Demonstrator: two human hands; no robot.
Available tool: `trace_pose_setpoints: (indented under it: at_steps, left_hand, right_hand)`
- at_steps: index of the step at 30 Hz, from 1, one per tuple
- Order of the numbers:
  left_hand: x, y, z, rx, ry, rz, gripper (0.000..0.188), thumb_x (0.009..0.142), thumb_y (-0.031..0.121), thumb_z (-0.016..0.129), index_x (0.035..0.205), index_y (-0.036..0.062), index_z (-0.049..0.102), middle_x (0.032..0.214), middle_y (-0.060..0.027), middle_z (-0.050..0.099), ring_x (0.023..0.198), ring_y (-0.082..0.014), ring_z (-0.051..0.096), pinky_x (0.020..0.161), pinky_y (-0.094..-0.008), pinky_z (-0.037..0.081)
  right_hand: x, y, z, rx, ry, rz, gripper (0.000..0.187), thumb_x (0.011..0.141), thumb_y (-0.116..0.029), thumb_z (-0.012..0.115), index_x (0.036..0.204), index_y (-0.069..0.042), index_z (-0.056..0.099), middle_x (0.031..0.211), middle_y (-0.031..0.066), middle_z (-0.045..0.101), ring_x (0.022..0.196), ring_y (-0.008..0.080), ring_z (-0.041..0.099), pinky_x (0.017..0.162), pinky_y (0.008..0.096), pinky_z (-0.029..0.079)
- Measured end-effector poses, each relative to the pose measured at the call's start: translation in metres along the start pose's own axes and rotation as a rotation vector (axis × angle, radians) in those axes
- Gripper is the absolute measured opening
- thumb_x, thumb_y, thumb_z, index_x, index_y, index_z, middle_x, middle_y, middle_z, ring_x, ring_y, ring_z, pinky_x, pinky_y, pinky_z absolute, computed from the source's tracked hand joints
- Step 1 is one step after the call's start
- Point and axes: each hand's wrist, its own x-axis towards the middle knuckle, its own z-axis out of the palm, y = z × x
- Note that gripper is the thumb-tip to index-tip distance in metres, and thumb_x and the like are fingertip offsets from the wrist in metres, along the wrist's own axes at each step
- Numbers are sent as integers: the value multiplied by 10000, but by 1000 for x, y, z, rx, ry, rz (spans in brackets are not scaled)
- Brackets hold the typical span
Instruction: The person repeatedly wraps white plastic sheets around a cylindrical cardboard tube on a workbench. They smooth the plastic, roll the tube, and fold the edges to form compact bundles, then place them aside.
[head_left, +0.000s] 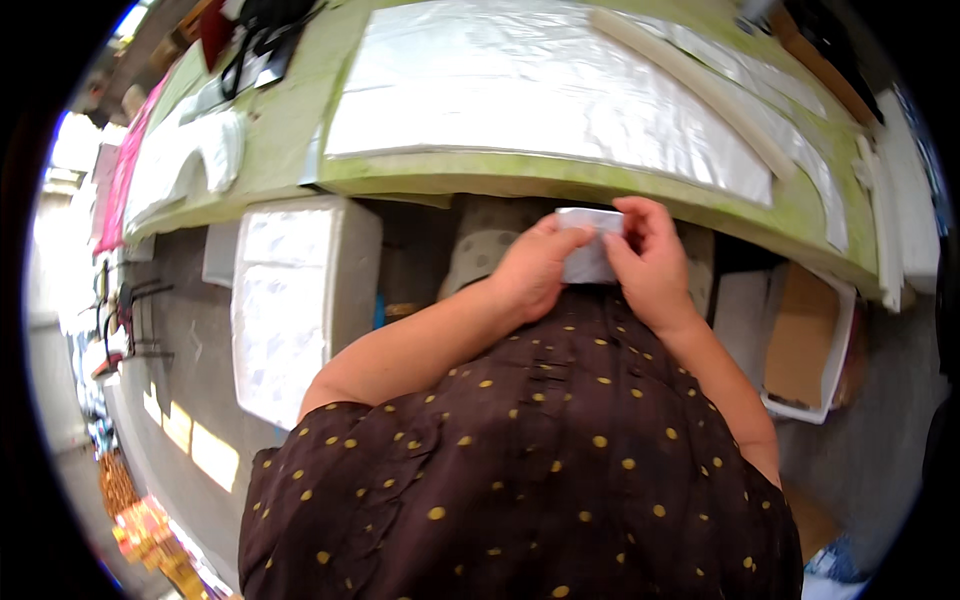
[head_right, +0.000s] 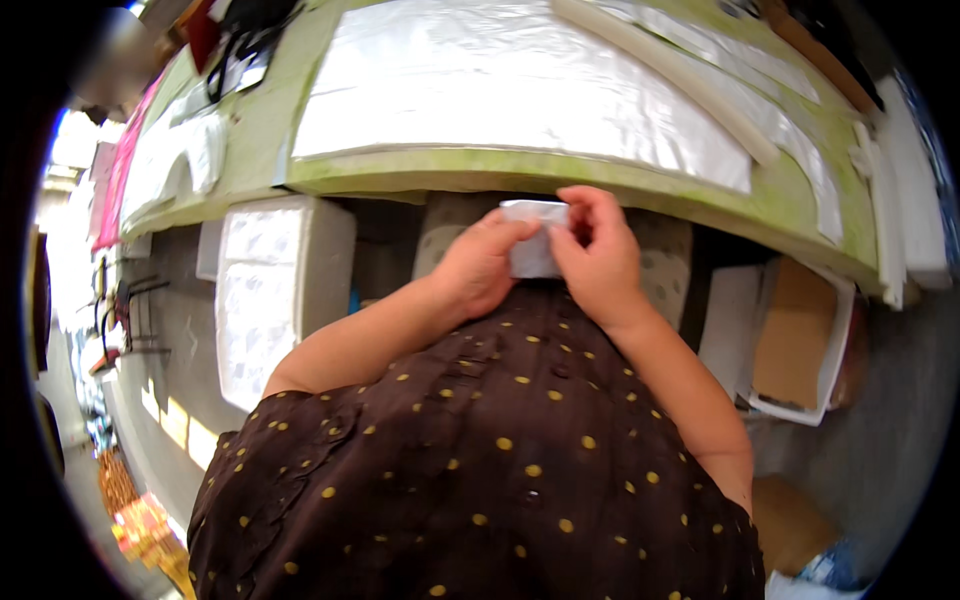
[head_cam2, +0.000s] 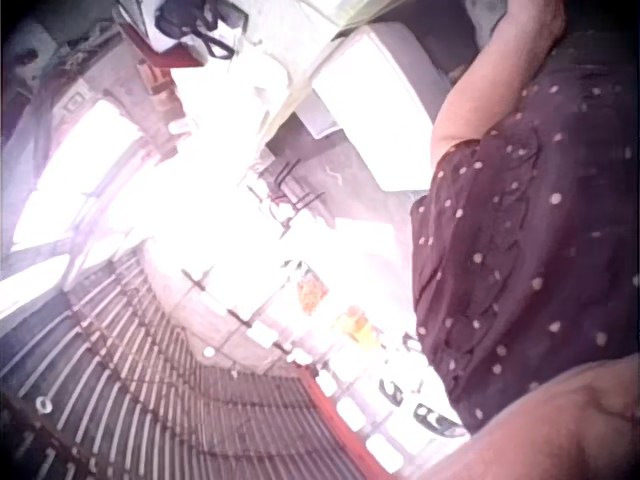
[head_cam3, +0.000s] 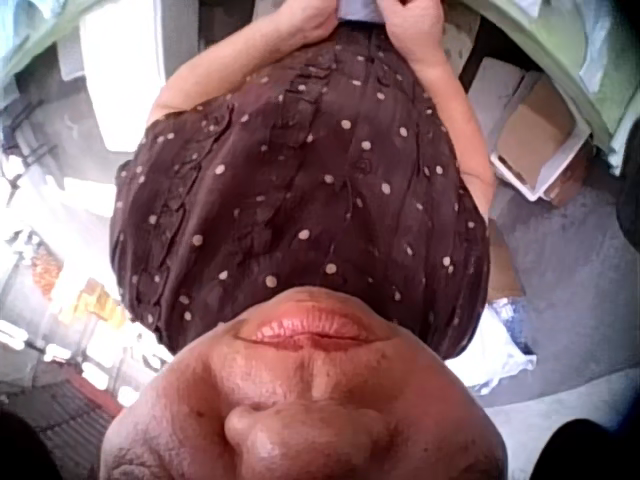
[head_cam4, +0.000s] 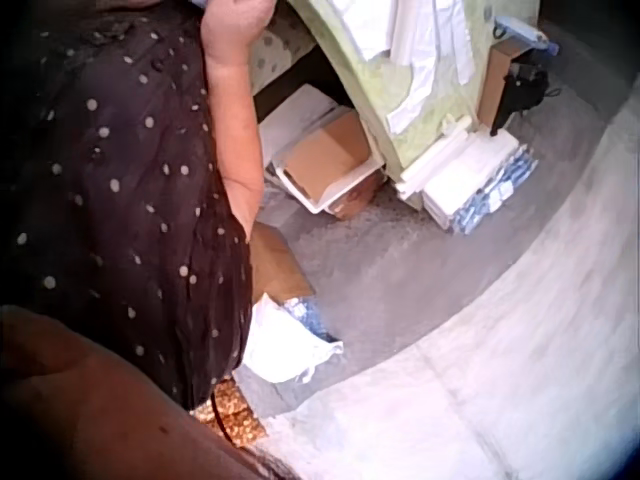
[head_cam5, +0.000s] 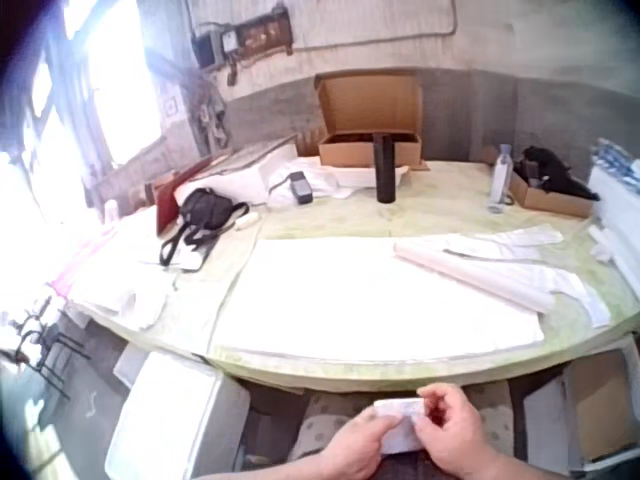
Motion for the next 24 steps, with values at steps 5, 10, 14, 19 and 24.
trace_pose_setpoints:
  at_steps: [5, 10, 14, 19, 24]
  left_hand:
    - [-13, 9, -2, 131, 208, 206, 339, 975, 111, 652, 1281, 80, 508, 1230, -52, 587, 1114, -158, 593, 969, -326, 500]
    - [-27, 6, -19, 169, 176, 232, 427, 903, -61, 660, 1280, 60, 499, 1211, -77, 595, 1081, -162, 606, 958, -292, 508]
    - [-41, 32, -44, 132, 297, 318, 549, 856, -120, 626, 1351, 39, 451, 1132, -106, 661, 1030, -188, 650, 920, -314, 529]
    - [-107, 156, -135, 474, 622, 629, 658, 823, -65, 573, 1449, 36, 396, 1053, -50, 576, 856, -134, 573, 784, -287, 496]
    - [-191, 279, -238, 672, 1026, 645, 564, 830, -15, 567, 1390, 1, 501, 961, -33, 627, 733, -95, 556, 622, -243, 450]
  right_hand:
    - [3, 0, 0, 195, 77, 37, 381, 931, 60, 632, 1281, -36, 514, 984, -5, 540, 869, 63, 517, 778, 214, 446]
    - [9, 2, 13, 234, -43, 42, 386, 948, 51, 624, 1302, -38, 497, 1021, 12, 565, 901, 73, 538, 809, 213, 458]
    - [11, -4, 28, 321, -174, 63, 420, 957, 40, 620, 1345, -42, 480, 1019, 32, 588, 885, 81, 549, 777, 214, 472]
    - [6, 16, 14, 290, -162, 123, 350, 997, -12, 600, 1333, -28, 504, 1011, 39, 604, 836, 91, 560, 745, 231, 495]
    - [2, 23, 13, 269, -227, 197, 269, 1007, -39, 603, 1270, -29, 551, 982, 29, 607, 832, 90, 560, 745, 236, 496]
